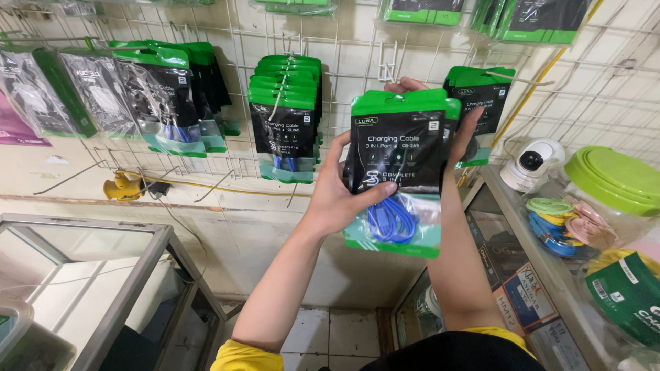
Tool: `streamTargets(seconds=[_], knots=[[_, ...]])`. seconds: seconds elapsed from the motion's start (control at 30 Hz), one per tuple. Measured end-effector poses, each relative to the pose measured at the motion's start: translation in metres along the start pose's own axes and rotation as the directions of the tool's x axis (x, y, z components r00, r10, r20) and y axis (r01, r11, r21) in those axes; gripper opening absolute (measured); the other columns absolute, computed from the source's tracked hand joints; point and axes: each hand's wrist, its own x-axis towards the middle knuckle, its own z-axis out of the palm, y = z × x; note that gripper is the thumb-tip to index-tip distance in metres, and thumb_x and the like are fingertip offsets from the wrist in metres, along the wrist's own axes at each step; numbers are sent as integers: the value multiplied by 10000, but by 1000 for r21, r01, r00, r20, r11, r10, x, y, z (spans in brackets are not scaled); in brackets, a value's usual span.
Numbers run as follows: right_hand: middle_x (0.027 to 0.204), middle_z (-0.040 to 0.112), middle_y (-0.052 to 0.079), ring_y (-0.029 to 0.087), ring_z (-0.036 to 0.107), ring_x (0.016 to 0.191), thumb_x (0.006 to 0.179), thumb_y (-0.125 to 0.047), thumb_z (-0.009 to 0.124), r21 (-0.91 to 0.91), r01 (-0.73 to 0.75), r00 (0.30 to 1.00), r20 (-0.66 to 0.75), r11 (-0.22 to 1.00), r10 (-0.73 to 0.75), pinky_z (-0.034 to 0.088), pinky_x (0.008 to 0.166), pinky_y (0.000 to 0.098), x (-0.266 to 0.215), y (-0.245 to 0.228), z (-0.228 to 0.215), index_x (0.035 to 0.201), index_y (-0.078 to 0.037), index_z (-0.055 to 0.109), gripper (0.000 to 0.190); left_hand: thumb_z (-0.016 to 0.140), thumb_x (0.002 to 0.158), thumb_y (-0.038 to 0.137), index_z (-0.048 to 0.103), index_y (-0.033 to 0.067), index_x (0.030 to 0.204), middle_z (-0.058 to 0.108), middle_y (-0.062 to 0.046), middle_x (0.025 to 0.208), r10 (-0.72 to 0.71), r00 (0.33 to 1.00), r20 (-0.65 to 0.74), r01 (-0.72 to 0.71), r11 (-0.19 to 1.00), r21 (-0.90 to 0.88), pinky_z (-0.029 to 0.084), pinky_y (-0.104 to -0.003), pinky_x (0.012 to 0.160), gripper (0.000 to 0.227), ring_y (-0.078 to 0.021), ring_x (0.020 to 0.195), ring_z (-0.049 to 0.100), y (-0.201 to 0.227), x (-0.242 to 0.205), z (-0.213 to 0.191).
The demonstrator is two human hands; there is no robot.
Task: The person takes packaged charging cables from a display rack and places them into a clear plastic container on a glass counter.
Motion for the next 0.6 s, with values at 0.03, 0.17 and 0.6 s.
streamTargets(seconds=[0.03, 0.17, 0.6], knots=[[1484, 523, 195, 299, 494, 1431, 1003, -717, 447, -7, -7, 1000, -18, 1000, 7, 390, 1260, 476, -1, 1, 1, 1547, 61, 410, 950, 836, 810, 4, 298, 9, 1505, 725, -133, 1154, 0, 1000, 1, 0, 1000, 0, 618, -330, 896, 878, -168, 1016, 730, 3, -2, 0], [1514, 509, 166, 286, 496, 1443, 1011, -654, 478, -73, -82, 993, -87, 994, 76, 402, 1262, 474, 1, 6, 9, 1549, 34, 393, 878, 851, 816, 10, 281, 33, 1534, 711, -124, 1189, 76, 996, 42, -76, 997, 8, 611, -328, 931, 917, -159, 1051, 716, 15, -8, 7], [1626, 445, 157, 270, 472, 1469, 1067, -606, 421, -37, -109, 965, -244, 993, 97, 378, 1250, 400, -82, 22, 44, 1645, 43, 305, 877, 873, 835, 112, 285, 36, 1557, 754, -133, 1133, 187, 962, -202, -98, 919, 382, 623, -302, 886, 935, -165, 1020, 768, 23, -54, -19]])
